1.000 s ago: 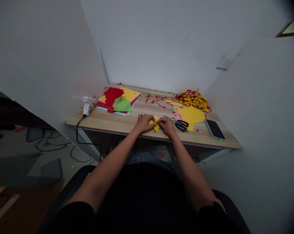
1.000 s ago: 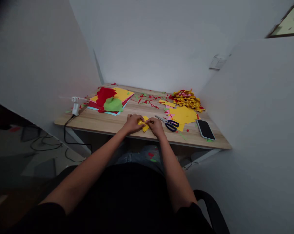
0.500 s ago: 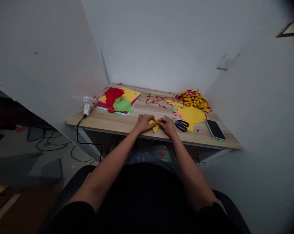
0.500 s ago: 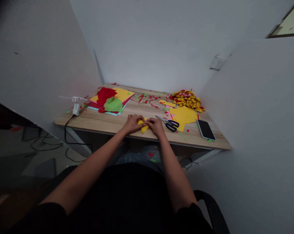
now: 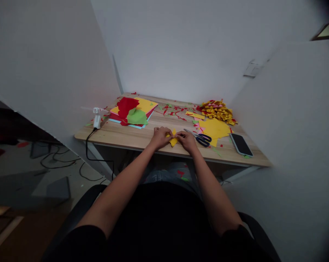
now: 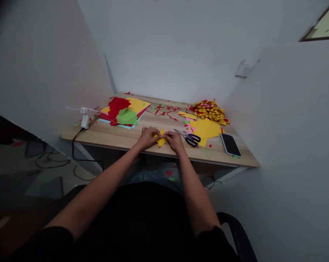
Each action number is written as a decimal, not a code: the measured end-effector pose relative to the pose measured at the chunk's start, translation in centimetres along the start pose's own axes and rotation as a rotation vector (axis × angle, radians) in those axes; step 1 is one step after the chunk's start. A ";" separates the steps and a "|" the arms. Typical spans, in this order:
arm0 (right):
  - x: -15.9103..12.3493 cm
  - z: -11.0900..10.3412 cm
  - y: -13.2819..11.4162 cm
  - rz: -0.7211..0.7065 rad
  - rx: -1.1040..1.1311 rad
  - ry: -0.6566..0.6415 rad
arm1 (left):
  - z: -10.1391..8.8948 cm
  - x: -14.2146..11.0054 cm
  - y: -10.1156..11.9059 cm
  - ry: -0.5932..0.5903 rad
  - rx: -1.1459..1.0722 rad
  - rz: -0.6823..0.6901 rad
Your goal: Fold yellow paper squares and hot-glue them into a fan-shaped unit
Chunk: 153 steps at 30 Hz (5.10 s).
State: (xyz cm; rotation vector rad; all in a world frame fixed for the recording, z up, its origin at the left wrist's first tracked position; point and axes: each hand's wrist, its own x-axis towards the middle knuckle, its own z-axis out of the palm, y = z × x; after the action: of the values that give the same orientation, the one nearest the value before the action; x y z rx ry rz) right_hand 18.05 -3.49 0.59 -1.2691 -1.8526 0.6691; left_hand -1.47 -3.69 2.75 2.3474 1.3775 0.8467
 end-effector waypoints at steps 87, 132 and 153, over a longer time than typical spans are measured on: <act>-0.5 -0.3 -0.2 0.034 0.339 -0.142 | 0.0 0.1 -0.6 0.056 -0.906 -0.200; -0.6 -0.3 -0.6 0.187 0.486 -0.094 | 0.1 0.1 -1.0 0.038 -0.938 -0.137; -0.6 -0.5 -0.6 0.182 0.360 -0.114 | 1.0 0.4 -1.8 -0.101 -0.812 -0.098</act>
State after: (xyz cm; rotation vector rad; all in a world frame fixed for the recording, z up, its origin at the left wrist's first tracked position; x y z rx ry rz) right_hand 18.30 -4.26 1.17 -1.1852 -1.6220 1.1375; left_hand -1.91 -2.44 1.15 1.6525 0.8583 0.9983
